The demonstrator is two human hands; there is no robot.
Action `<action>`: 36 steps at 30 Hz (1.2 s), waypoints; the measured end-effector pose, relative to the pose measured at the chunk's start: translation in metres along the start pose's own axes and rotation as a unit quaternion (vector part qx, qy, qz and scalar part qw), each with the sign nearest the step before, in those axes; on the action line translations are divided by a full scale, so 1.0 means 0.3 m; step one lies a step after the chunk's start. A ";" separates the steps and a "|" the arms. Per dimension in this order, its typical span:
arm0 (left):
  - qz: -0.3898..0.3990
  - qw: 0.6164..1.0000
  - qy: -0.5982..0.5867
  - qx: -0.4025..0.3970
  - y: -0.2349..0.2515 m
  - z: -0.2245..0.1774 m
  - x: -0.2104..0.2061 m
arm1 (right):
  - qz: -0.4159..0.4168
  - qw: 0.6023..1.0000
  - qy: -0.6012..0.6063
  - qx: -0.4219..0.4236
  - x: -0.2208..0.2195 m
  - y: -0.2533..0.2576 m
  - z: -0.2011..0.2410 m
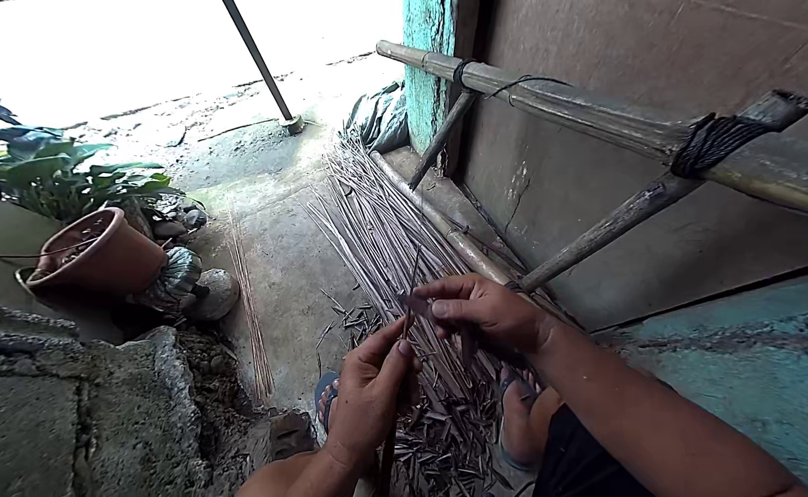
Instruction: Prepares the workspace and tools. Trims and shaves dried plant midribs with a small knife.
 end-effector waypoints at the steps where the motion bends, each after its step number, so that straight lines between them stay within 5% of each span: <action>1: 0.009 1.000 -0.001 -0.005 -0.001 0.003 0.000 | 0.025 1.000 -0.005 -0.003 -0.014 0.004 -0.011; 7: 0.026 0.998 -0.049 0.009 -0.004 0.004 0.001 | 0.053 0.998 -0.004 0.021 -0.012 0.018 -0.019; 21: 0.044 0.997 -0.054 0.037 -0.017 0.011 -0.005 | -0.194 0.966 0.141 0.095 0.153 0.005 0.076; 28: 0.024 0.998 -0.037 0.032 -0.002 0.019 0.004 | 0.021 0.999 -0.023 -0.017 -0.005 -0.006 -0.014; 34: 0.031 0.998 -0.042 0.035 -0.006 0.015 0.002 | -0.085 0.991 0.102 0.024 0.070 0.024 0.025; 36: 0.029 0.998 -0.039 0.043 -0.004 0.019 0.003 | -0.058 0.993 0.103 0.012 0.077 0.029 0.027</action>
Point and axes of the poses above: each hand's wrist, its own y-axis towards the middle knuckle, its own x-axis out of the back of the hand, z = x × y, the point moved 4 cm from there along y, towards the middle knuckle, and after that the axes turned 10 degrees about -x, right-handed, at the moved point
